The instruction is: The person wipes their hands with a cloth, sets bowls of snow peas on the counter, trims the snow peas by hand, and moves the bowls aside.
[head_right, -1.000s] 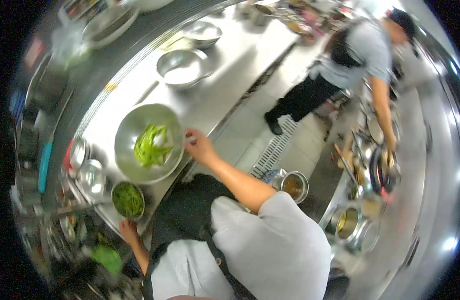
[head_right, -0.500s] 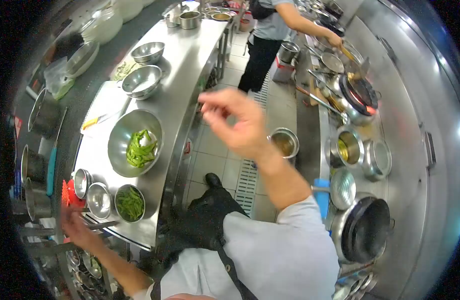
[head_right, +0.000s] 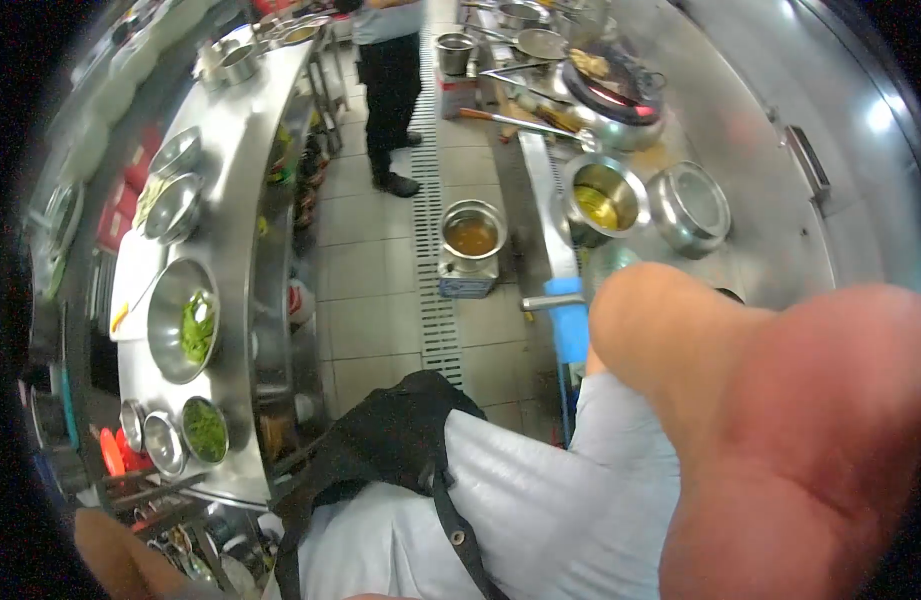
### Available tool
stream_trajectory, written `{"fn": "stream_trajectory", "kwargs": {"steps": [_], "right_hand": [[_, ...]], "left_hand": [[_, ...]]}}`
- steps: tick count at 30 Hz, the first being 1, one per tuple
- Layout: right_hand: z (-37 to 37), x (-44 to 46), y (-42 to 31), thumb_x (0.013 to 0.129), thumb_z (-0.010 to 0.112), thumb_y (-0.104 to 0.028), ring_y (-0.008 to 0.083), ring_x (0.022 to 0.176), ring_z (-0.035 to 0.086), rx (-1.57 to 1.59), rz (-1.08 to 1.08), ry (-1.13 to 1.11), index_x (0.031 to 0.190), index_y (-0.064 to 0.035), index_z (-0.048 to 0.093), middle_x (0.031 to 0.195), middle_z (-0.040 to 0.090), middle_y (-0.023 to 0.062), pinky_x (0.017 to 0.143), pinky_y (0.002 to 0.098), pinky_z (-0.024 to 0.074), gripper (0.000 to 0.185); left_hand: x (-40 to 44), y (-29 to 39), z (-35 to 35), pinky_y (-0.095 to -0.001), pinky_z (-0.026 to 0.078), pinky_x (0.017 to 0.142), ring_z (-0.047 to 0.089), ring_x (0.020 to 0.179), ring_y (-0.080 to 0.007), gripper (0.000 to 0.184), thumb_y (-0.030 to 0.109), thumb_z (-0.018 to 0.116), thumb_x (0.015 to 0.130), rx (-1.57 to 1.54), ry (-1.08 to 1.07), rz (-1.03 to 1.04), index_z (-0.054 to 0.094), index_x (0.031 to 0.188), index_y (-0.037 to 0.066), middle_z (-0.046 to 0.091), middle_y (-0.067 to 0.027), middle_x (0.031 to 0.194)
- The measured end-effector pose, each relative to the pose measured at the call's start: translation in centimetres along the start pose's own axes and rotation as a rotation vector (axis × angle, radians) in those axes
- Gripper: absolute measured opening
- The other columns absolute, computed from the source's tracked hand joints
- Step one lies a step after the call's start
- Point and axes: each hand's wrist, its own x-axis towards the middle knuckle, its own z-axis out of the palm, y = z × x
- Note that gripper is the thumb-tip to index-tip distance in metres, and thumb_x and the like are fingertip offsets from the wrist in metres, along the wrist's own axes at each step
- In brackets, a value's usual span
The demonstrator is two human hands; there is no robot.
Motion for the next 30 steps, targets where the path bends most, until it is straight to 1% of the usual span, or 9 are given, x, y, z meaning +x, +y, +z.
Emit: {"fn": "stream_trajectory", "kwargs": {"steps": [9, 18, 22, 24, 26, 27, 28, 29, 30], "right_hand": [[-10.8, -5.4, 1.0, 0.086, 0.074, 0.005, 0.0113, 0.078, 0.062, -0.120, 0.031, -0.037, 0.121, -0.0008, 0.067, 0.109, 0.067, 0.0092, 0.067, 0.0255, 0.0514, 0.035], [-13.7, -9.2, 2.2, 0.086, 0.074, 0.005, 0.0123, 0.078, 0.062, -0.068, 0.051, 0.024, 0.122, -0.0003, 0.065, 0.112, 0.066, 0.0106, 0.067, 0.0264, 0.0520, 0.038], [-11.8, -10.7, 2.5, 0.085, 0.075, 0.005, 0.0127, 0.077, 0.062, -0.056, 0.179, 0.087, 0.122, -0.0001, 0.064, 0.114, 0.065, 0.0112, 0.068, 0.0268, 0.0523, 0.039], [-8.7, -13.5, 1.7, 0.085, 0.075, 0.005, 0.0129, 0.077, 0.062, -0.003, 0.355, 0.127, 0.123, 0.0000, 0.064, 0.115, 0.065, 0.0115, 0.068, 0.0270, 0.0524, 0.039], [-3.4, -18.4, 0.8, 0.085, 0.075, 0.005, 0.0132, 0.077, 0.062, 0.079, 0.753, 0.165, 0.123, 0.0001, 0.063, 0.116, 0.065, 0.0118, 0.068, 0.0272, 0.0525, 0.040], [-0.4, -21.4, -0.1, 0.094, 0.068, -0.003, 0.0135, 0.077, 0.061, 0.112, 1.011, 0.193, 0.114, -0.0029, 0.066, 0.104, 0.067, 0.0102, 0.069, 0.0273, 0.0521, 0.020], [2.2, -25.7, -1.9, 0.092, 0.072, -0.003, 0.0100, 0.079, 0.061, 0.241, 1.261, 0.156, 0.122, -0.0041, 0.064, 0.094, 0.066, 0.0041, 0.067, 0.0264, 0.0518, 0.030], [3.8, -28.8, -4.7, 0.095, 0.069, -0.008, 0.0105, 0.080, 0.061, 0.312, 1.500, 0.043, 0.119, -0.0042, 0.066, 0.092, 0.065, 0.0050, 0.070, 0.0278, 0.0525, 0.024], [6.3, -33.6, -8.8, 0.095, 0.069, -0.014, 0.0170, 0.081, 0.066, 0.335, 1.571, -0.037, 0.118, -0.0053, 0.067, 0.091, 0.067, 0.0075, 0.074, 0.0346, 0.0548, 0.024]], "left_hand": [[4.8, 1.5, 13.7, -0.0375, 0.052, 0.099, 0.065, 0.115, -0.0243, 0.033, 0.019, 0.054, 0.105, -0.087, -0.051, -0.006, 0.063, 0.130, 0.000, 0.068, -0.0149, 0.128], [5.5, 3.4, 16.6, -0.0371, 0.053, 0.097, 0.066, 0.113, -0.0234, 0.030, 0.019, 0.055, 0.104, -0.054, -0.097, 0.015, 0.066, 0.126, 0.002, 0.069, -0.0124, 0.126], [6.0, 3.4, 15.8, -0.0369, 0.053, 0.096, 0.066, 0.112, -0.0230, 0.029, 0.019, 0.056, 0.104, -0.084, -0.093, 0.017, 0.067, 0.125, 0.003, 0.070, -0.0113, 0.125], [4.2, 3.6, 14.9, -0.0368, 0.053, 0.096, 0.067, 0.111, -0.0228, 0.028, 0.020, 0.056, 0.104, -0.068, -0.016, -0.026, 0.068, 0.124, 0.004, 0.070, -0.0108, 0.125], [0.6, 3.8, 14.0, -0.0367, 0.053, 0.096, 0.067, 0.111, -0.0226, 0.028, 0.020, 0.056, 0.104, -0.045, 0.102, -0.124, 0.069, 0.123, 0.004, 0.071, -0.0102, 0.125], [-2.5, 3.8, 13.7, -0.0366, 0.053, 0.095, 0.067, 0.110, -0.0225, 0.027, 0.020, 0.056, 0.104, -0.038, 0.161, -0.237, 0.069, 0.123, 0.004, 0.071, -0.0099, 0.124], [-6.7, 4.0, 13.8, -0.0366, 0.053, 0.095, 0.067, 0.110, -0.0224, 0.027, 0.020, 0.056, 0.104, -0.036, 0.205, -0.455, 0.069, 0.122, 0.005, 0.071, -0.0097, 0.124], [-11.7, 4.3, 14.0, -0.0365, 0.053, 0.095, 0.067, 0.110, -0.0223, 0.027, 0.020, 0.056, 0.104, -0.053, 0.201, -0.706, 0.070, 0.122, 0.005, 0.071, -0.0094, 0.124], [-17.5, 4.7, 14.8, -0.0365, 0.053, 0.095, 0.067, 0.110, -0.0222, 0.027, 0.020, 0.056, 0.104, -0.098, 0.118, -0.995, 0.070, 0.122, 0.005, 0.071, -0.0091, 0.124]]}}
